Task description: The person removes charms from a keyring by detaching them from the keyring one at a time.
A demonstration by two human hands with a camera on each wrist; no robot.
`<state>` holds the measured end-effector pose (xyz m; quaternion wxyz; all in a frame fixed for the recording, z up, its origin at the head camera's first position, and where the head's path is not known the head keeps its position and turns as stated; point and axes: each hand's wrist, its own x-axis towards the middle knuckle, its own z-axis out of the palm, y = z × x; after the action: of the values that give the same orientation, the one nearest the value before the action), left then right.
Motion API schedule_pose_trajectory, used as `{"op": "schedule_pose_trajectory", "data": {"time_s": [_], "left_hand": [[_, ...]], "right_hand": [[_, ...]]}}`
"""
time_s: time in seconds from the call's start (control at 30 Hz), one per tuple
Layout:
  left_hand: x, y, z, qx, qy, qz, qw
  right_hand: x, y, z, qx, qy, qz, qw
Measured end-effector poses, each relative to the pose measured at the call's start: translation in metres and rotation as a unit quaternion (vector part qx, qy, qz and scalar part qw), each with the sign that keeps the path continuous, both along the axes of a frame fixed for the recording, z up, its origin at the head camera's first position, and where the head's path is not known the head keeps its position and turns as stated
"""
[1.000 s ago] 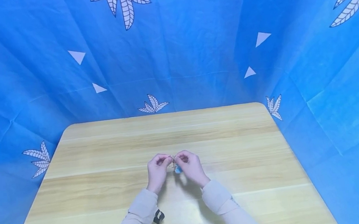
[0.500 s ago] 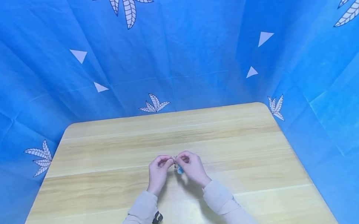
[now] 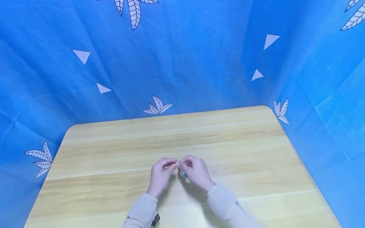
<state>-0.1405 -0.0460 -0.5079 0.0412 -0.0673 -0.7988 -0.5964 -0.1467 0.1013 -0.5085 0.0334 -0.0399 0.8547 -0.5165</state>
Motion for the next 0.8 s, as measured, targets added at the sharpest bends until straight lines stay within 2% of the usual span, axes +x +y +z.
{"op": "schedule_pose_trajectory", "data": {"time_s": [0.07, 0.13, 0.17, 0.23, 0.3, 0.33, 0.4, 0.57, 0.8], "left_hand": [[-0.004, -0.001, -0.007, -0.064, 0.046, -0.001, 0.9969], [-0.007, -0.003, -0.014, -0.125, 0.09, 0.004, 0.9882], [-0.007, -0.003, -0.012, -0.149, 0.109, 0.008, 0.9828], [-0.007, -0.002, -0.009, -0.177, 0.136, 0.017, 0.9747], [-0.006, 0.0, -0.009, -0.182, 0.148, 0.023, 0.9718], [-0.006, 0.0, -0.009, -0.179, 0.149, 0.028, 0.972], [-0.005, 0.001, -0.011, -0.155, 0.133, 0.035, 0.9782], [-0.003, 0.004, -0.016, -0.067, 0.085, 0.052, 0.9928], [-0.002, 0.009, -0.018, 0.014, 0.063, 0.078, 0.9949]], "right_hand": [[0.001, 0.0, 0.0, 0.017, 0.007, 0.008, 1.0], [0.001, 0.0, 0.0, 0.029, 0.012, 0.013, 0.999], [0.002, 0.0, 0.001, 0.035, 0.014, 0.017, 0.999], [0.002, -0.001, 0.0, 0.038, 0.012, 0.017, 0.999], [0.003, -0.001, 0.0, 0.033, 0.01, 0.012, 0.999], [0.003, -0.001, 0.0, 0.029, 0.008, 0.012, 0.999], [0.003, -0.001, 0.0, 0.019, 0.002, 0.006, 1.0], [0.003, -0.002, 0.002, -0.01, -0.01, -0.002, 1.0], [0.004, -0.004, 0.006, -0.044, -0.024, -0.006, 0.999]]}}
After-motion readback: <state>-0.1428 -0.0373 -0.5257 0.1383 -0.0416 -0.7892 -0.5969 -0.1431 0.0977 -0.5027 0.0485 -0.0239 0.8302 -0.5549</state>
